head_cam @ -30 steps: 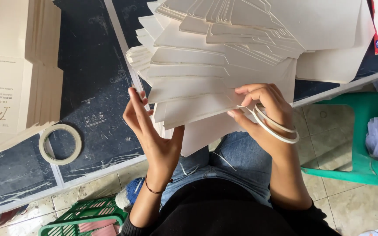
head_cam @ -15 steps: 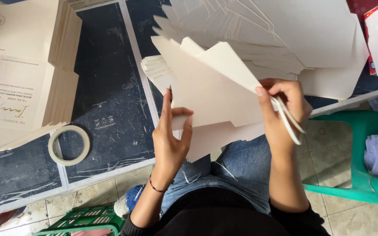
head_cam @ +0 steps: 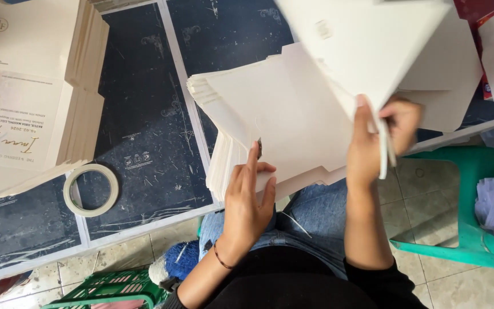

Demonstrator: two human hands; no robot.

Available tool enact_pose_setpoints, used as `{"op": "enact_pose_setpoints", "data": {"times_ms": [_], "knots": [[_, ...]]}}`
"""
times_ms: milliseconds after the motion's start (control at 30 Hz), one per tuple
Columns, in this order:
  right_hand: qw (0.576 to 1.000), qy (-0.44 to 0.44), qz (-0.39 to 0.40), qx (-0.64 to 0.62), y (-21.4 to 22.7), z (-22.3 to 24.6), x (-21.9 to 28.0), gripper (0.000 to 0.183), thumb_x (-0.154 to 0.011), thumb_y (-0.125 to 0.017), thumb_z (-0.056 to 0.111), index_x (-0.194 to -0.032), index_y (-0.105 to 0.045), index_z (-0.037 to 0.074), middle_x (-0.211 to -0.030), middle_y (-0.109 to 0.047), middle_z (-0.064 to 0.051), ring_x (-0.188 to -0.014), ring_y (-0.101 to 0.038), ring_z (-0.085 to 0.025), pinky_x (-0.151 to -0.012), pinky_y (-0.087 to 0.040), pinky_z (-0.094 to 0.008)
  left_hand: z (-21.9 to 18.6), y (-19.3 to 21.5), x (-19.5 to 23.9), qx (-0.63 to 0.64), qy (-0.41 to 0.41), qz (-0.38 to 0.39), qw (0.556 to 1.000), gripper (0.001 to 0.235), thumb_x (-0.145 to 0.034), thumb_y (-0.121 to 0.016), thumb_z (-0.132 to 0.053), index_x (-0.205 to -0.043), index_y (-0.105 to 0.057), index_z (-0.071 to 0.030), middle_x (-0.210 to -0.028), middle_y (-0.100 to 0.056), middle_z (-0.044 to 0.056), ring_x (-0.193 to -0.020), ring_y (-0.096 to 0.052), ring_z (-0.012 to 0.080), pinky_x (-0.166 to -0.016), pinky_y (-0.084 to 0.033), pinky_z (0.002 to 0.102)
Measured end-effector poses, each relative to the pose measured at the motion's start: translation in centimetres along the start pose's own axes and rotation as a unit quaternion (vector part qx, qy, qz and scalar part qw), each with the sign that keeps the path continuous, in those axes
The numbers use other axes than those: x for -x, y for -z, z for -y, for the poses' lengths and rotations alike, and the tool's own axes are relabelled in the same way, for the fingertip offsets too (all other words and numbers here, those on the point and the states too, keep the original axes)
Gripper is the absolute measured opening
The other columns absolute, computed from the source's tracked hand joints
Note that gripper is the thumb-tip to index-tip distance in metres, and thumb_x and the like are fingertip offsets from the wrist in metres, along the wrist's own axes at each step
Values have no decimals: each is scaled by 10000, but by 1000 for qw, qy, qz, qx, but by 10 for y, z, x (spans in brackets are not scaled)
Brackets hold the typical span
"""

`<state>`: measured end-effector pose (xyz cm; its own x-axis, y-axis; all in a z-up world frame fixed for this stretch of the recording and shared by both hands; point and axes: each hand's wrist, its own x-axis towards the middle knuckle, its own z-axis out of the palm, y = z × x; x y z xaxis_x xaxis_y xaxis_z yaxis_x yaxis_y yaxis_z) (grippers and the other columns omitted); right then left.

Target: Applying double-sided tape to the edges of paper cutouts for packaging assembly.

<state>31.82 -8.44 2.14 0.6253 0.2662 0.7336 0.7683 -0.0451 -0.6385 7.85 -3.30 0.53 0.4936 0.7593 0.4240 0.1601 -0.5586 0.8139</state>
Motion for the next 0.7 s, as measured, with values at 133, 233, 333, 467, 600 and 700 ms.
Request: {"op": "enact_pose_setpoints", "data": {"times_ms": [133,233,333,467,600,700], "knots": [[993,16,113,13,-11,29,10,369,-1005,-900,5,-909,-551,75,-869,-701,-156,-860,-756,-394,-838,-591,-433,-13,5,11,-334,-118,-68,933,540,-1031,-694,-186,-1564,-635,-123,-1135,-678,27,-949,-560,258,-810,-412,390],[933,68,352,-42,0,40,13,290,-906,-781,-104,-950,-537,47,-1199,-713,-201,-1119,-650,-368,-1001,-492,-440,-15,6,12,-355,-123,-41,926,490,-1090,-743,-189,-1556,-596,-235,-1259,-663,3,-975,-545,240,-854,-411,402],[925,46,376,-42,6,42,17,275,-867,-899,24,-989,-656,69,-1315,-706,-122,-1183,-707,-365,-1010,-582,-459,-3,0,-1,-368,-140,-4,919,621,-931,-756,-180,-1543,-651,-202,-1382,-583,113,-1033,-522,308,-876,-360,425],[927,42,371,-21,14,34,25,152,-941,-826,-42,-1037,-731,28,-1312,-692,-136,-1175,-734,-352,-953,-619,-440,5,-10,-5,-394,-148,62,905,646,-932,-808,-274,-1547,-628,-187,-1445,-617,141,-1096,-584,309,-902,-406,456],[936,118,330,1,7,26,35,182,-923,-847,-60,-1021,-727,35,-1291,-688,-127,-1136,-737,-327,-912,-624,-427,4,-16,-12,-383,-152,80,908,731,-838,-914,-386,-1492,-654,-192,-1413,-640,118,-1100,-583,299,-882,-422,459],[940,151,304,2,4,24,44,162,-948,-832,-59,-1020,-723,38,-1279,-701,-138,-1149,-727,-339,-912,-616,-429,9,-25,-17,-391,-166,72,903,653,-899,-879,-408,-1477,-671,-185,-1397,-650,78,-1104,-576,271,-880,-419,432]]}}
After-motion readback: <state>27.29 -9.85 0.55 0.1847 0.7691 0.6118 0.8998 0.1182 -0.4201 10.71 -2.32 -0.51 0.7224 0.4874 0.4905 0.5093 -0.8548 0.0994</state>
